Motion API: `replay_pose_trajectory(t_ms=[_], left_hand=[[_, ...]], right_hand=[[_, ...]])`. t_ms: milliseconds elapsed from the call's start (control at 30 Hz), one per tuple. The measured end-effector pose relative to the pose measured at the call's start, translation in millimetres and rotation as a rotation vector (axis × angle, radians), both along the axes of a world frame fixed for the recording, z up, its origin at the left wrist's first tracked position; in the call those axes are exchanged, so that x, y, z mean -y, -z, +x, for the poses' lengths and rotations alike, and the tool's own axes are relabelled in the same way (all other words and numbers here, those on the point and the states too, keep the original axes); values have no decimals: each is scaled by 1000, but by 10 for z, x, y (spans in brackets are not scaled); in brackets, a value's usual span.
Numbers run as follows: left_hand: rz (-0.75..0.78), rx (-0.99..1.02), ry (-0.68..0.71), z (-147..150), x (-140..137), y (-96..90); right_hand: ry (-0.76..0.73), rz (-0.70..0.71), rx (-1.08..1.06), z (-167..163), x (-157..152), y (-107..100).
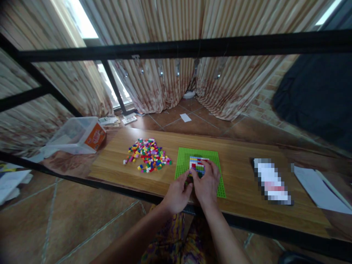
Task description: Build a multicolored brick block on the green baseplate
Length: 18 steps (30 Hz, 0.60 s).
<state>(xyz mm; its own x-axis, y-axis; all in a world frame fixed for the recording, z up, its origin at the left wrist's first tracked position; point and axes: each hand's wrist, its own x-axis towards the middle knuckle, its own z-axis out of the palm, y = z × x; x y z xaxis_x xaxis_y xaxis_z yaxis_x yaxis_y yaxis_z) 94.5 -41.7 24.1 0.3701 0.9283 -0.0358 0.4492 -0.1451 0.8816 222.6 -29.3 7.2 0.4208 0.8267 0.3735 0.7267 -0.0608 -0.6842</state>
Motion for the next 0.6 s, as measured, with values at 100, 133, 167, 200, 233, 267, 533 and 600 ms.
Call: replay_pose_trajectory(t_ms=[100, 133, 167, 200, 233, 267, 533, 600], left_hand=[[-3, -11, -2, 18, 14, -15], [-4, -15, -1, 20, 18, -24], [-4, -18, 2, 18, 23, -34], [-3, -20, 5, 12, 29, -43], [-3, -20, 6, -1, 35, -50], [-1, -18, 3, -23, 43, -53], [56, 53, -335, -753, -115, 5], [116, 26, -483, -1055, -267, -6]], right_hand=[[0, 14, -13, 0, -10, 29], [-1, 15, -14, -1, -13, 36], [-2, 17, -13, 1, -17, 41], [-3, 19, -11, 4, -20, 44], [-8, 21, -8, 10, -22, 47], [-16, 24, -5, 18, -22, 50], [17, 101, -4, 182, 169, 88], [29, 105, 12, 240, 247, 111]])
